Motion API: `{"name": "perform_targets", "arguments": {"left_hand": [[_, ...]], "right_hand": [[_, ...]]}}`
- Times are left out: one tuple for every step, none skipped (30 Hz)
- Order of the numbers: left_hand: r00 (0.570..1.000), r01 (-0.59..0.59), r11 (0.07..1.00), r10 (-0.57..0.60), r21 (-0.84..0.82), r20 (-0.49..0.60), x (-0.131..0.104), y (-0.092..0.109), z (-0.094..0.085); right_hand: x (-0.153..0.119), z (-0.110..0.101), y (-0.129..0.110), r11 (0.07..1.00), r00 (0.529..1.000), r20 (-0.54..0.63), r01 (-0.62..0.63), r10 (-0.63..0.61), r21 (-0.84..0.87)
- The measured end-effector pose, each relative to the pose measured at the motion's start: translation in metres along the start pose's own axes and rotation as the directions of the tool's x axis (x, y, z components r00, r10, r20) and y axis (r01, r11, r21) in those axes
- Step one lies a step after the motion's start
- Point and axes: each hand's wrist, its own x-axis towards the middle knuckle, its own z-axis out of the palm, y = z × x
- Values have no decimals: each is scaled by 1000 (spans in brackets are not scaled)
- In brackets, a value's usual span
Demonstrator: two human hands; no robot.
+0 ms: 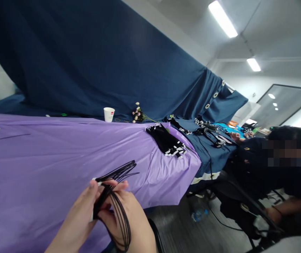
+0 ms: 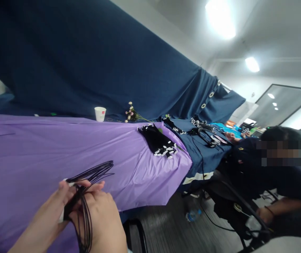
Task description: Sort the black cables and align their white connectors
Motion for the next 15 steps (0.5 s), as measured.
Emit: {"name": "perform_targets", "arguments": {"left_hand": [[1000, -24, 999, 24, 29, -4, -5, 0, 4], [999, -47, 997, 47, 56, 1, -10, 0, 8], [998, -67, 995, 67, 79, 12, -15, 0, 12], [996, -92, 991, 89, 98, 27, -20, 1, 15], [993, -117, 987, 112, 112, 44, -24, 1, 17], [990, -137, 983, 130, 124, 61, -27, 1, 18], [986, -154, 979, 145, 132, 79, -29, 1, 18], [983, -168, 976, 156, 139, 96, -30, 1, 17], [980, -179, 973, 164, 145, 111, -30, 0, 15], [977, -190, 970, 172, 153, 126, -30, 0, 12], [973, -203, 965, 180, 164, 146, -28, -1, 8], [968, -216, 960, 186, 179, 170, -27, -1, 5], [961, -229, 953, 189, 199, 200, -25, -1, 1], [954, -237, 947, 184, 217, 237, -22, -1, -2], [951, -239, 943, 180, 230, 252, -20, 0, -6]], "right_hand": [[-1, -4, -1, 999, 1000, 25, -6, 5, 44], [-1, -9, -3, 996, 999, 43, -15, 11, 87], [-2, -13, -5, 992, 999, 52, -22, 15, 125], [-3, -17, -7, 988, 998, 61, -20, 11, 154], [-3, -20, -8, 985, 998, 70, -15, 3, 174], [-4, -23, -10, 982, 997, 82, -12, -4, 186], [-4, -26, -12, 981, 995, 95, -12, -7, 192], [-5, -28, -13, 981, 994, 108, -15, -6, 192], [-5, -30, -14, 982, 993, 119, -18, -5, 189], [-5, -32, -16, 983, 992, 128, -17, -6, 182], [-5, -33, -17, 984, 991, 136, -11, -14, 175], [-6, -34, -18, 986, 989, 146, 2, -26, 165], [-6, -35, -20, 989, 987, 154, 16, -39, 150], [-6, -35, -21, 991, 986, 158, 32, -52, 128], [-7, -35, -23, 994, 986, 156, 49, -64, 100]]}}
